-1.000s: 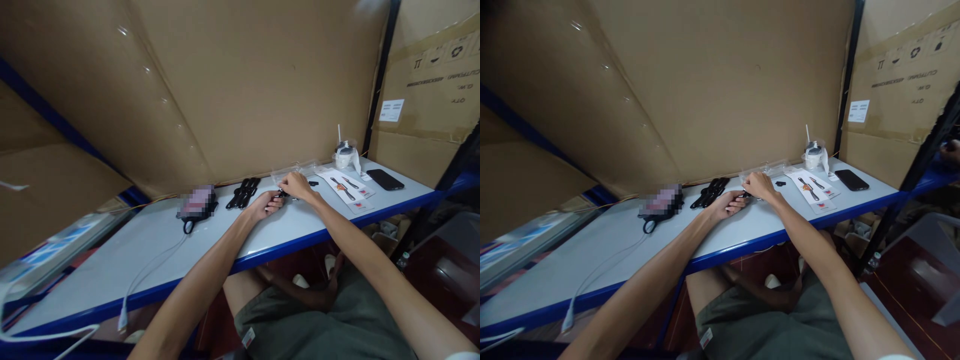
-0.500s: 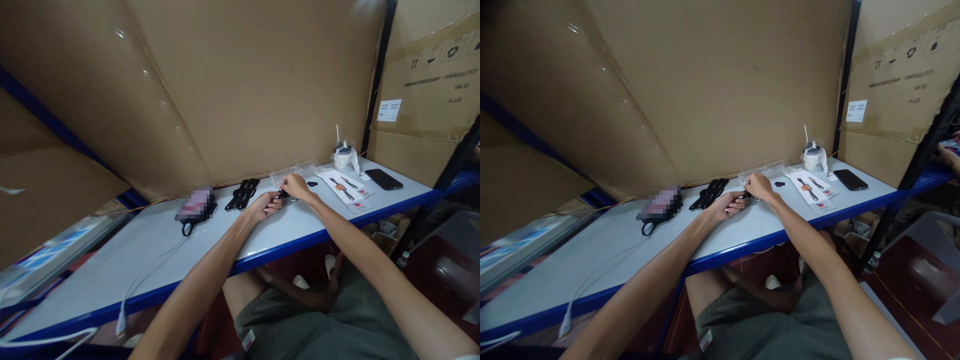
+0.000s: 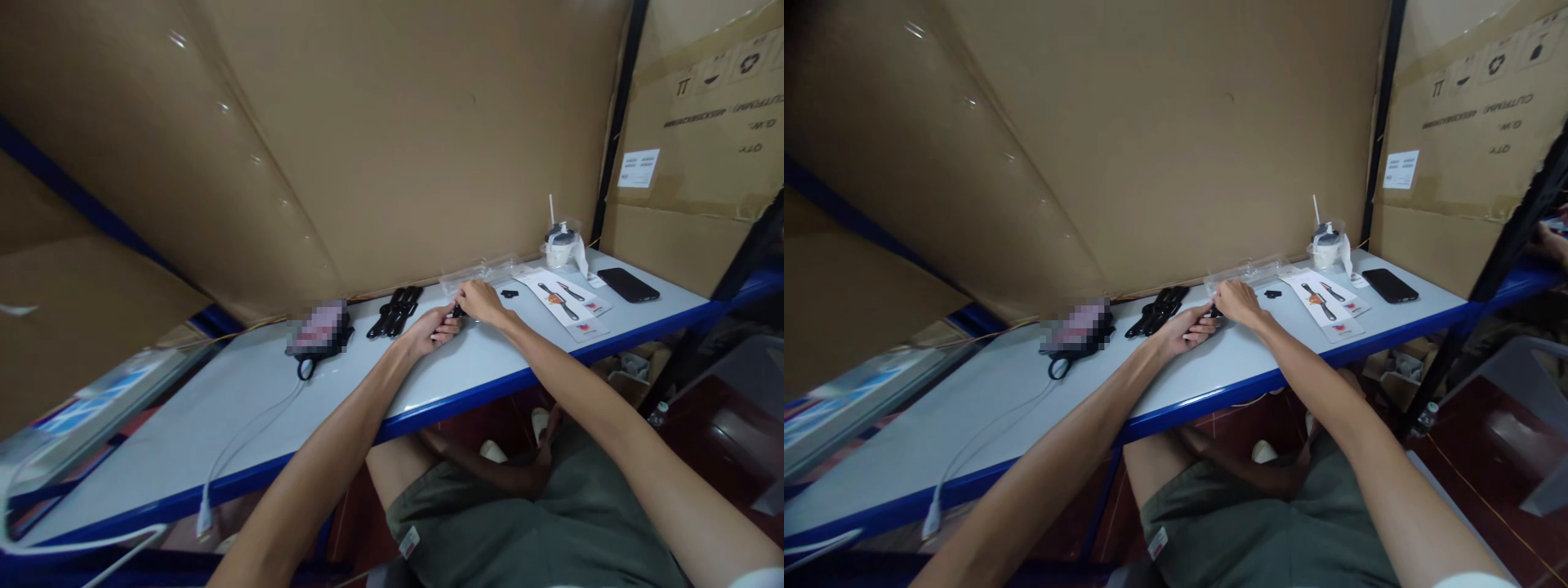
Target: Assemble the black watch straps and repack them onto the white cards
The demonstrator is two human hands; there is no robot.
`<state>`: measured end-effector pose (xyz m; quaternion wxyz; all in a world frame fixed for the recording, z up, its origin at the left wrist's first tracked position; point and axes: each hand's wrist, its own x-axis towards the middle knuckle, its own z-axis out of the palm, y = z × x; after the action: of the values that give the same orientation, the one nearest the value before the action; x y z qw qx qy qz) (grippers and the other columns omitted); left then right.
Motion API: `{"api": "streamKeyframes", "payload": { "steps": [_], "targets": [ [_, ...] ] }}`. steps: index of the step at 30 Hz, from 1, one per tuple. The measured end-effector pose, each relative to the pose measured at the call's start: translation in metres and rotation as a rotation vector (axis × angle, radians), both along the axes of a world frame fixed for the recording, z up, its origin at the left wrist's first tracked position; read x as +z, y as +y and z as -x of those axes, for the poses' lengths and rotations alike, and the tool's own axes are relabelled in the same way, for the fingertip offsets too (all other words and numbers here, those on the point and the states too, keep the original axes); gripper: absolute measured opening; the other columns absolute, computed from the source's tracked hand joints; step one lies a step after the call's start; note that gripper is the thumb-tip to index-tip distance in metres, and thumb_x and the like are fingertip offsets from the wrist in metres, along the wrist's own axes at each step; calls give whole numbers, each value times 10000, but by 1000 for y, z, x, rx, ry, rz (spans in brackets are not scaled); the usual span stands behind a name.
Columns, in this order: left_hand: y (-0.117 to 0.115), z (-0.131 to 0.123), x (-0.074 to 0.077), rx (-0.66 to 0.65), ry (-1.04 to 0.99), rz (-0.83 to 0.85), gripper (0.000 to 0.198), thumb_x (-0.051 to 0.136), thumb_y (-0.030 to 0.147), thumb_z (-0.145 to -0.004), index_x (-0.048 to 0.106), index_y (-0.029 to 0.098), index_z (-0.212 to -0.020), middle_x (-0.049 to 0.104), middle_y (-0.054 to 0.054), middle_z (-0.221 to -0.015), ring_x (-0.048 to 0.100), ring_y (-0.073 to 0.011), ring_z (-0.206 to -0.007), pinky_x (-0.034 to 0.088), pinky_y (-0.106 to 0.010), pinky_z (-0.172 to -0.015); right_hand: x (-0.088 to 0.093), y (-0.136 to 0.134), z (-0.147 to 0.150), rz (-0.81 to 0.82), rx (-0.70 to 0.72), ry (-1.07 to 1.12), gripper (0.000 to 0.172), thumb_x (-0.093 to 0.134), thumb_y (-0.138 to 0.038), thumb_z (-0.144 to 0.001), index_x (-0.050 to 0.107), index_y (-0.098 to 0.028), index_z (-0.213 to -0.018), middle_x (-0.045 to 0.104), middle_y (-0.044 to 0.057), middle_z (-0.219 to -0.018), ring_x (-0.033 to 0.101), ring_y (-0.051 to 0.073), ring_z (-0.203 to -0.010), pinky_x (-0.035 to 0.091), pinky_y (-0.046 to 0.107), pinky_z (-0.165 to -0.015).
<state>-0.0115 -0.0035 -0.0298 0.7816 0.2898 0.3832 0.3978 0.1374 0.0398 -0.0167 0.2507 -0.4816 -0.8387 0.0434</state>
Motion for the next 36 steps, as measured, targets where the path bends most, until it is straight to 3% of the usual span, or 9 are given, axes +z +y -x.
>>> {"api": "streamKeyframes", "payload": {
  "steps": [12, 18, 25, 36],
  "targets": [
    [-1, -2, 4, -40, 90, 1, 343, 322, 424, -1046, 377, 208, -785, 262, 105, -560, 249, -23, -284, 89, -119, -247, 3, 4, -4, 2, 56, 55, 257, 524, -287, -944, 771, -215, -953, 773, 75, -991, 681, 199, -939, 429, 241, -749],
    [2, 0, 2, -29, 44, 18, 308, 345, 377, -1046, 377, 208, -790, 269, 102, -571, 252, -20, -286, 67, -115, -258, 9, 6, -7, -3, 169, 87, 232, 619, -184, -822, 795, -251, -957, 775, 13, -1000, 679, 183, -948, 449, 229, -794],
    [2, 0, 2, -53, -16, 3, 198, 420, 296, -1002, 401, 211, -823, 278, 98, -581, 276, -35, -299, 73, -114, -262, 10, 3, -6, -28, 144, 43, 206, 628, -196, -839, 804, -235, -940, 782, 41, -959, 692, 192, -921, 457, 235, -771],
    [4, 2, 1, -35, -33, 94, 239, 420, 165, -916, 285, 239, -734, 286, 86, -569, 267, -39, -297, 97, -147, -241, 7, 10, -5, 57, 128, 180, 199, 636, -171, -828, 807, -209, -924, 788, 27, -924, 703, 162, -877, 458, 212, -749]
  ]
}}
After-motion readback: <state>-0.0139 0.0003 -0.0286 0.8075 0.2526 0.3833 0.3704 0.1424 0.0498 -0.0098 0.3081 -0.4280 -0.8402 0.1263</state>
